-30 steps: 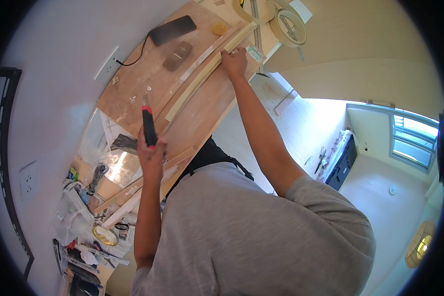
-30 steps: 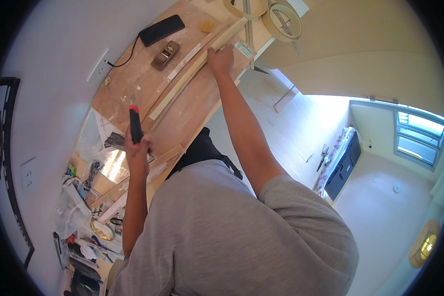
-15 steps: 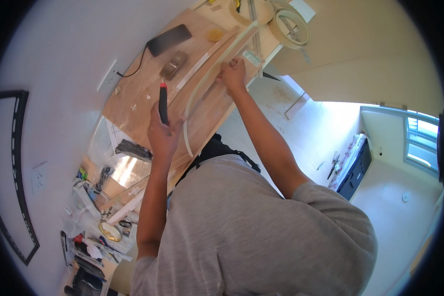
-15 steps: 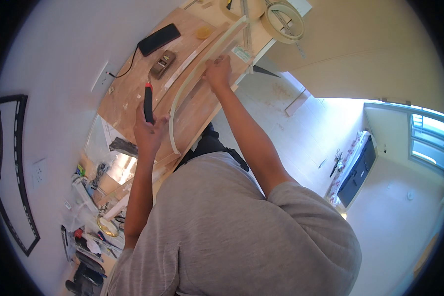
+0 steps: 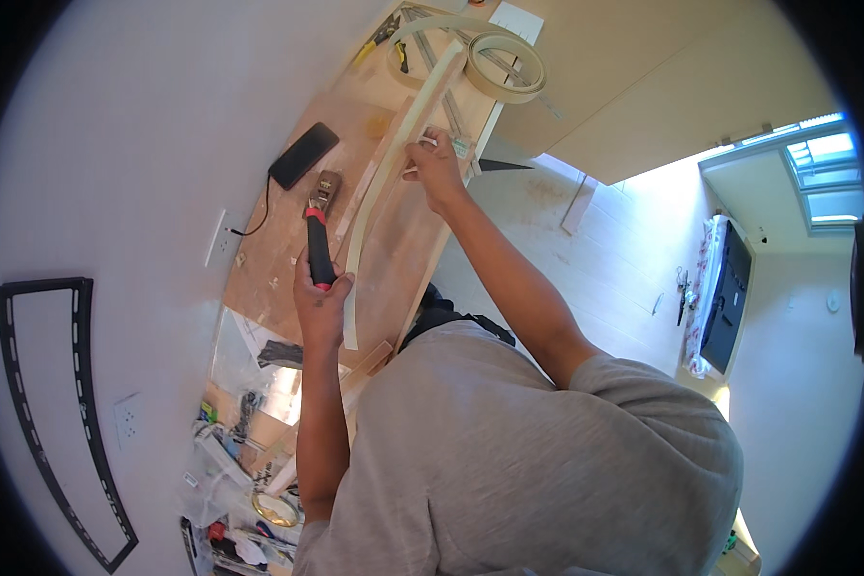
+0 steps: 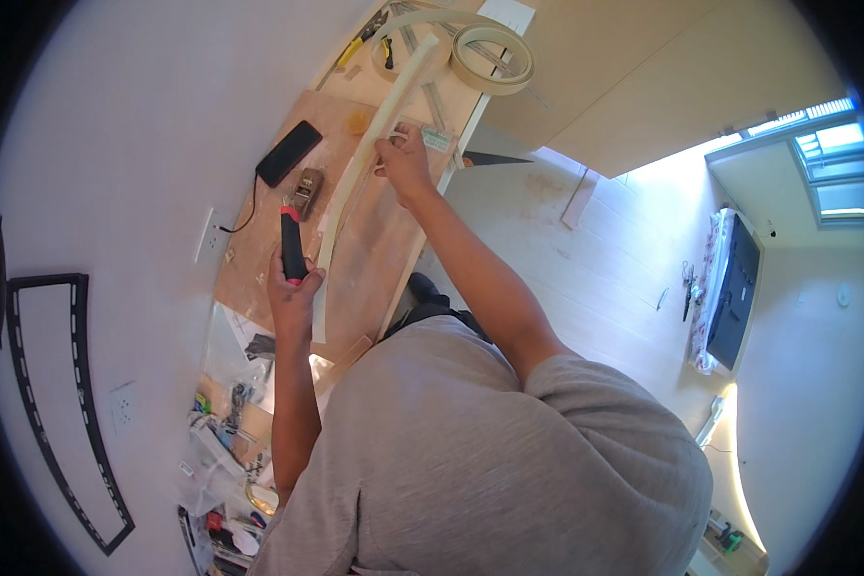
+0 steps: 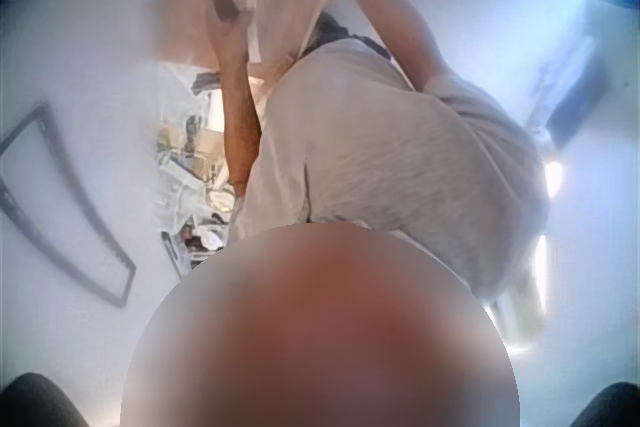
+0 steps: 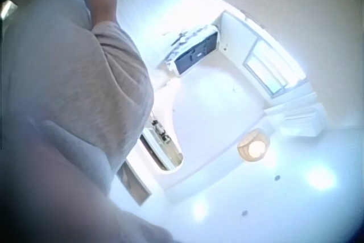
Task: The person uses a utility knife to trim a thin wooden strip on a workbench, then smooths the strip with a hand plane. The person repeatedly trims and planes the same strip, removing shavings and refining its edges.
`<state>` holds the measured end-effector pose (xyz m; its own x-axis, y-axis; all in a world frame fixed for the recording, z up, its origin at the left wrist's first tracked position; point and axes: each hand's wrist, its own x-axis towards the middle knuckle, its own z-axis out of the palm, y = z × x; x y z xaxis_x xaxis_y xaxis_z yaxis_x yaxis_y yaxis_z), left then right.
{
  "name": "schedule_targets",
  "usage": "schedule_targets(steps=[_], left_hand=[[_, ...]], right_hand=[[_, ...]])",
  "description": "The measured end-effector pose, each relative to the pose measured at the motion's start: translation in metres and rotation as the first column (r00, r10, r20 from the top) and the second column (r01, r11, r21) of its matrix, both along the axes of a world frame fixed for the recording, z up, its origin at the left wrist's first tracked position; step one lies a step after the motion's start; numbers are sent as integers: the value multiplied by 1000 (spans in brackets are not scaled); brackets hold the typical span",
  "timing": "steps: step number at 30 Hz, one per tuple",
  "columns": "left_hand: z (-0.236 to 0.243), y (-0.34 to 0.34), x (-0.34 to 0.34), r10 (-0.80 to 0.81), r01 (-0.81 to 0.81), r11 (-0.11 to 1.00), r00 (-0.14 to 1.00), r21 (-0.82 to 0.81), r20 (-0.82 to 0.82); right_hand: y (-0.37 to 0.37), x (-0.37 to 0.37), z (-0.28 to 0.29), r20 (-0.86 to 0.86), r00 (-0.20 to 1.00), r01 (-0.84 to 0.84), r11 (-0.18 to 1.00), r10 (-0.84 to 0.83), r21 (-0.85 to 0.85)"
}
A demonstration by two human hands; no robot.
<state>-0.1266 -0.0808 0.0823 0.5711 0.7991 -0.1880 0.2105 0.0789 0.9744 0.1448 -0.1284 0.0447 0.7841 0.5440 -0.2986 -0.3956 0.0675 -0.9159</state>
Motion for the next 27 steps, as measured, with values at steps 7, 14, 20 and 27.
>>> schedule_targets(steps=[7,14,20,27], left_hand=[[14,14,-27,-99,98,994,995,-40,-23],[13,31,-96,-164,158,985,981,-62,-104],[19,28,-163,-166,132,982,946,-138,-278],[-8,15,-201,-125,74,985,929,-157,-349]], right_hand=[[-15,13,1,-144,956,-203,929,257,309],[-32,15,-8,-187,953,-204,960,240,194],[-25,-38,-56,-77,978,-193,981,191,-13],[0,-73,-98,436,839,-108,885,325,-452]])
